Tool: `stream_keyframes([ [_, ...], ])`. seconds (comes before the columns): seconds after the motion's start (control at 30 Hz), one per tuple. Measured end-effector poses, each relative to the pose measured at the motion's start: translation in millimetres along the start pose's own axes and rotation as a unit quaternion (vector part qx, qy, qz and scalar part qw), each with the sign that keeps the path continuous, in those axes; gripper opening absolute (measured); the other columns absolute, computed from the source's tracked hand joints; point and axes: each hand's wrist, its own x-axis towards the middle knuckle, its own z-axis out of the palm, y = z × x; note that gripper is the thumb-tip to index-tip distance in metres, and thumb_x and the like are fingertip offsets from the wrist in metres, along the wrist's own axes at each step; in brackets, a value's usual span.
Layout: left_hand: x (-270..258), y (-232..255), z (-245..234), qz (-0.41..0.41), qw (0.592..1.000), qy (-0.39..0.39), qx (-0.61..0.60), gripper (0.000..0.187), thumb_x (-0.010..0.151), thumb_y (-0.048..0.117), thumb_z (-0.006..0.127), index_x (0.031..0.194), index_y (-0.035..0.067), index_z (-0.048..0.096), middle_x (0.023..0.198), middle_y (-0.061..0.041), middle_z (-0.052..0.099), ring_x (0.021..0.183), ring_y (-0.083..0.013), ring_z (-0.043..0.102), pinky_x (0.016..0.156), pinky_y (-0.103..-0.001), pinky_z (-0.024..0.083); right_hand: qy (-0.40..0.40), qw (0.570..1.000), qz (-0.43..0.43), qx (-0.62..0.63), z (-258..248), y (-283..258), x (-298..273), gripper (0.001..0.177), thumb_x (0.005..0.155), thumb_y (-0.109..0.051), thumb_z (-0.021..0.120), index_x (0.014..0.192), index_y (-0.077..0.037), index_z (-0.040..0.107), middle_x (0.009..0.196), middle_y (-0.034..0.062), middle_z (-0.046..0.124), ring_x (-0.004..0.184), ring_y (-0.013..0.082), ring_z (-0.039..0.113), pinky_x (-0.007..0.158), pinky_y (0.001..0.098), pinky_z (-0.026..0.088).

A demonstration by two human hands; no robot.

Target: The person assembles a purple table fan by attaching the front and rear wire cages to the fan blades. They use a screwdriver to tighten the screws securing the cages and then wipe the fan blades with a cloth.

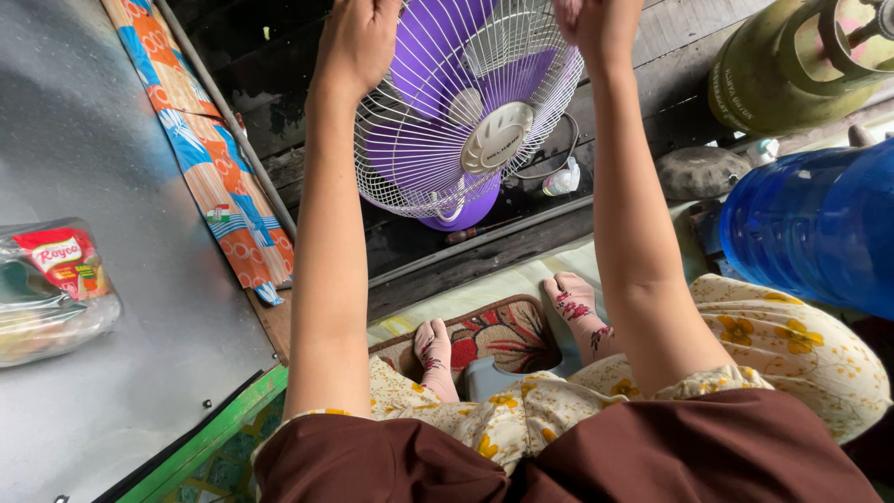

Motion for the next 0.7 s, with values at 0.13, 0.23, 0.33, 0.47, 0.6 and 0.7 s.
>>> stream_keyframes([
  [0.13,1,1,8,0.009,1.000,0.006,0.027,0.045,0.115,0.031,0.046,0.082,0.002,0.054,0.059,-0.006,0.051,0.052,-0.0182,0.053,0.054,-0.035,0.045,0.132,0.973,-0.151,-0.115,-10,-1,-34,0.015,0.081,0.012,0.054,0.089,0.004,0.064,0.084,0.0108,0.070,0.074,0.0223,0.068,0.066,0.0324,0.053],
  [0.23,1,-2,7,-0.020,0.999,-0.009,0.031,0.043,0.113,0.028,0.047,0.079,0.003,0.053,0.057,-0.005,0.052,0.050,-0.0179,0.052,0.052,-0.035,0.045,0.156,0.979,-0.108,-0.069,-9,5,-56,0.032,0.079,0.013,0.052,0.105,0.006,0.070,0.106,0.0132,0.072,0.092,0.0249,0.072,0.081,0.0334,0.056],
  [0.33,-3,-8,8,-0.033,0.999,-0.013,0.036,0.044,0.112,0.025,0.048,0.075,0.002,0.051,0.056,-0.007,0.052,0.049,-0.0190,0.051,0.053,-0.035,0.045,0.189,0.981,-0.022,-0.033,-1,21,-84,0.035,0.084,0.011,0.052,0.112,0.003,0.070,0.106,0.0113,0.073,0.092,0.0213,0.071,0.084,0.0322,0.056],
  [0.47,-1,-19,13,0.029,0.998,0.013,0.054,0.035,0.108,0.018,0.048,0.077,0.002,0.053,0.060,-0.007,0.057,0.051,-0.0185,0.054,0.053,-0.036,0.047,0.199,0.966,0.162,0.022,11,45,-136,0.026,0.093,0.007,0.054,0.113,-0.001,0.068,0.099,0.0031,0.075,0.085,0.0105,0.069,0.075,0.0246,0.058],
  [0.6,-2,-26,16,0.015,0.999,0.011,0.049,0.037,0.109,0.018,0.050,0.077,0.001,0.052,0.059,-0.009,0.055,0.051,-0.0210,0.054,0.053,-0.037,0.047,0.175,0.923,0.286,0.191,35,58,-206,0.016,0.098,0.005,0.052,0.100,-0.005,0.064,0.076,-0.0033,0.058,0.062,0.0041,0.051,0.050,0.0220,0.039],
  [0.7,-1,-25,16,0.067,0.995,0.019,0.070,0.030,0.105,0.013,0.046,0.078,0.004,0.054,0.061,-0.007,0.056,0.051,-0.0175,0.054,0.051,-0.034,0.046,0.144,0.897,0.321,0.268,63,57,-254,0.014,0.100,0.004,0.052,0.093,-0.008,0.053,0.074,-0.0022,0.058,0.059,0.0062,0.052,0.048,0.0239,0.039],
])
